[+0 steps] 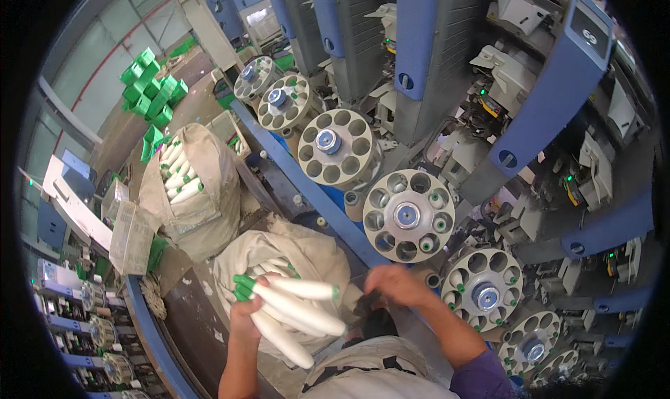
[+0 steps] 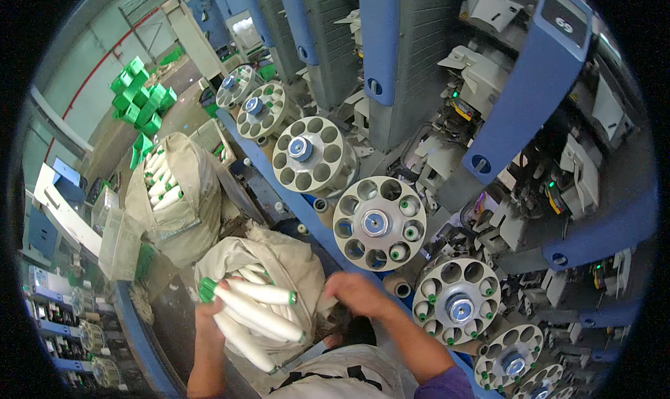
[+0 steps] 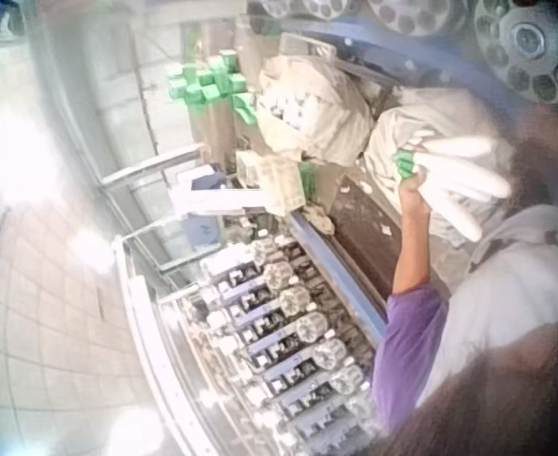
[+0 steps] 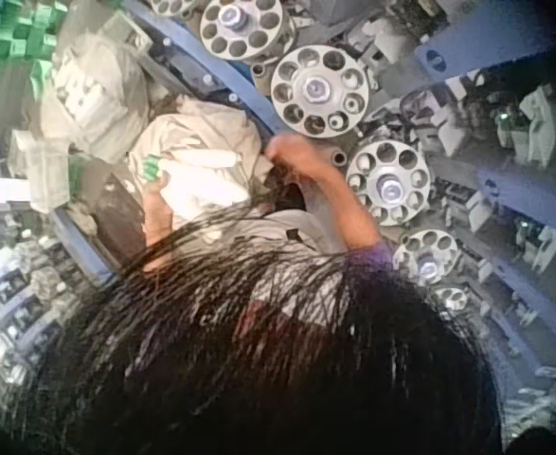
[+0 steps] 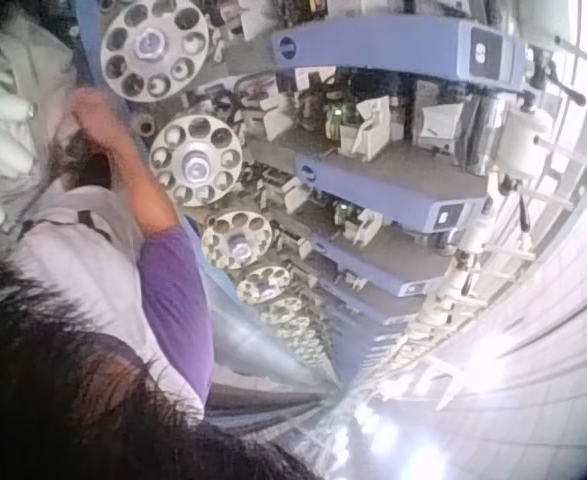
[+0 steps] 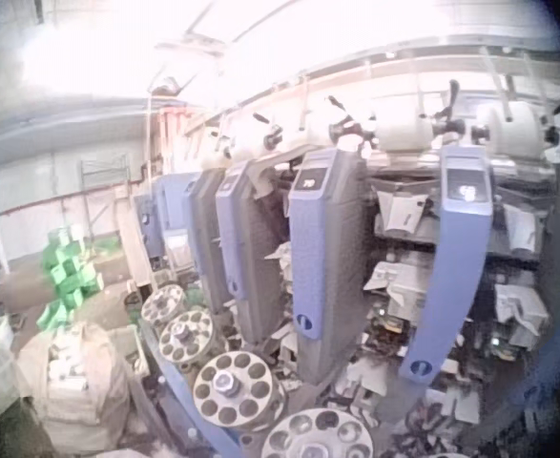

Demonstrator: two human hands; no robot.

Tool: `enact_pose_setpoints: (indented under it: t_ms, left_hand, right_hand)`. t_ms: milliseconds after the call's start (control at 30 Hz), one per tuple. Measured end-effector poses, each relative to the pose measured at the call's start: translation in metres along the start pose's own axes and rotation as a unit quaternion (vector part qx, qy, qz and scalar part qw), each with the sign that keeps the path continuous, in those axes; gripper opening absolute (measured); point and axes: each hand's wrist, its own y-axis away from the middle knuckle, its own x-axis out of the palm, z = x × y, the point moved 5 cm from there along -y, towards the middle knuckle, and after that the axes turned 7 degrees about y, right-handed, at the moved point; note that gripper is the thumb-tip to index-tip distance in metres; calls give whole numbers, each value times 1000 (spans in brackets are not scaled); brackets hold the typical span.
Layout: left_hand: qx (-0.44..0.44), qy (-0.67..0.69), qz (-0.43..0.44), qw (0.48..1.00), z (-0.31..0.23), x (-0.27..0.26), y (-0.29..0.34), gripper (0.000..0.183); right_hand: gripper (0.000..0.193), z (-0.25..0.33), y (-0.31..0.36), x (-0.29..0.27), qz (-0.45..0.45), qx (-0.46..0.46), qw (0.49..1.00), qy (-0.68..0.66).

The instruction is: The person repeatedly picks up white cylindrical spools with green caps from a large sack and places them into slots on rotating circular fixtures attached to a blue industrial machine. The person handles the spools one at a time, inserting them into the available slots on the fixtures as they rotate into position.

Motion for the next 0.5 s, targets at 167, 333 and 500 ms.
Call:
enact_pose_setpoints:
  t_ms: [167,333,500]
  left_hand:
    - [78,78,-130,985,26,-32,-12,46]
    - [69,160,-161,971,64,-49,-19,42]
    - [80,206,-170,960,58,-77,-2,40]
  right_hand:
    - [17,-28,31,-13,-126,131,980,86]
    - [33,-37,-4,62,23,61,998,21]
    - [19,-22,1,50,-136,-93,986,-4]
